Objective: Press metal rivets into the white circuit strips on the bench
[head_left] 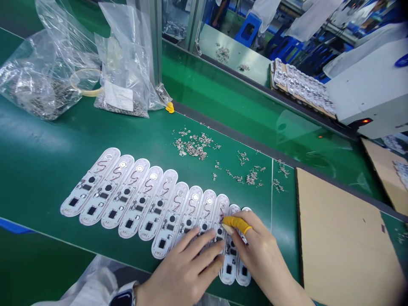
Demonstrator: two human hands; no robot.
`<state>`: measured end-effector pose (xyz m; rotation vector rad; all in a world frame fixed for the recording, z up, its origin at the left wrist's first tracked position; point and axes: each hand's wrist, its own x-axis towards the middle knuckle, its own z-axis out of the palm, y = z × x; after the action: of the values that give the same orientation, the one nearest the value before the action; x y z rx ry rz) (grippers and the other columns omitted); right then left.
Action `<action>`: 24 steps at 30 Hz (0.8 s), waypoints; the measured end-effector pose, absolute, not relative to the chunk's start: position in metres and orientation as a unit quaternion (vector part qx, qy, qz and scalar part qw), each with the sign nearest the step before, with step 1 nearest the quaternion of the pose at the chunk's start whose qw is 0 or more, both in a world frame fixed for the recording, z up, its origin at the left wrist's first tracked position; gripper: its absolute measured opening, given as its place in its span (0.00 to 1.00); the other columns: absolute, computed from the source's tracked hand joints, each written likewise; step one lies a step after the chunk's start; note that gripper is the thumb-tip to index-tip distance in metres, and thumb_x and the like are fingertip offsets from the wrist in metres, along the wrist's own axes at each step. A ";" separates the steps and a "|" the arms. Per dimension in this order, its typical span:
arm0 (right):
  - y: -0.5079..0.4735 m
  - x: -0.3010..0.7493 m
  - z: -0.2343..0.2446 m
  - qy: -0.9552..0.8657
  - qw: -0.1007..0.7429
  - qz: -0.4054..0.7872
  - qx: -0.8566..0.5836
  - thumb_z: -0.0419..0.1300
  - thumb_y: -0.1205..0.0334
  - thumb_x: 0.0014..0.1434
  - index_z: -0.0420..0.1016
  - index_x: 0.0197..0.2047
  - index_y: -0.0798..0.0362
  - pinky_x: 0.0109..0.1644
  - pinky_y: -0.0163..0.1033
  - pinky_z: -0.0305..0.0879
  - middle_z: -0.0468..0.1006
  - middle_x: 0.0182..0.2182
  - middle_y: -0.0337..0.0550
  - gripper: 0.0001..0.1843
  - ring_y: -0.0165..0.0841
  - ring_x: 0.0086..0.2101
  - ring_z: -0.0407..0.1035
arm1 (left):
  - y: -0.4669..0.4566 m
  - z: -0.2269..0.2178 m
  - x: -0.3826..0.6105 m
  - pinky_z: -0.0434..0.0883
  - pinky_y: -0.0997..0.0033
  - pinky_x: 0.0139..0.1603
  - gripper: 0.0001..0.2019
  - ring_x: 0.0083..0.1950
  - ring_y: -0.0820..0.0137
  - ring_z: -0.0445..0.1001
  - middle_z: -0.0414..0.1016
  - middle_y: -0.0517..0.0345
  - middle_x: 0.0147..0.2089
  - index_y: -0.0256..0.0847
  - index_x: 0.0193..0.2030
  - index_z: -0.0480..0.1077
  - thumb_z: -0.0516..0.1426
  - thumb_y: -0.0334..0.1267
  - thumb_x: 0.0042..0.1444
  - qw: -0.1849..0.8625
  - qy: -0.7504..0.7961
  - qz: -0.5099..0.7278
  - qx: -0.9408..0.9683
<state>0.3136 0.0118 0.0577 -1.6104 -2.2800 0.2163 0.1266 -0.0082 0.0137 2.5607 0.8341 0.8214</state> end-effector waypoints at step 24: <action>0.022 0.320 0.076 -0.798 0.180 0.118 -0.563 0.53 0.64 0.64 0.71 0.40 0.54 0.31 0.39 0.76 0.77 0.33 0.48 0.07 0.37 0.32 0.75 | -0.007 0.013 0.123 0.57 0.60 0.64 0.12 0.61 0.64 0.63 0.71 0.60 0.56 0.40 0.46 0.72 0.48 0.35 0.66 0.168 0.292 0.306 0.891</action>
<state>0.3201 0.0219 0.0763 -1.5903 -2.2546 0.3344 0.1230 -0.0066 0.0126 2.5340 0.8306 0.8694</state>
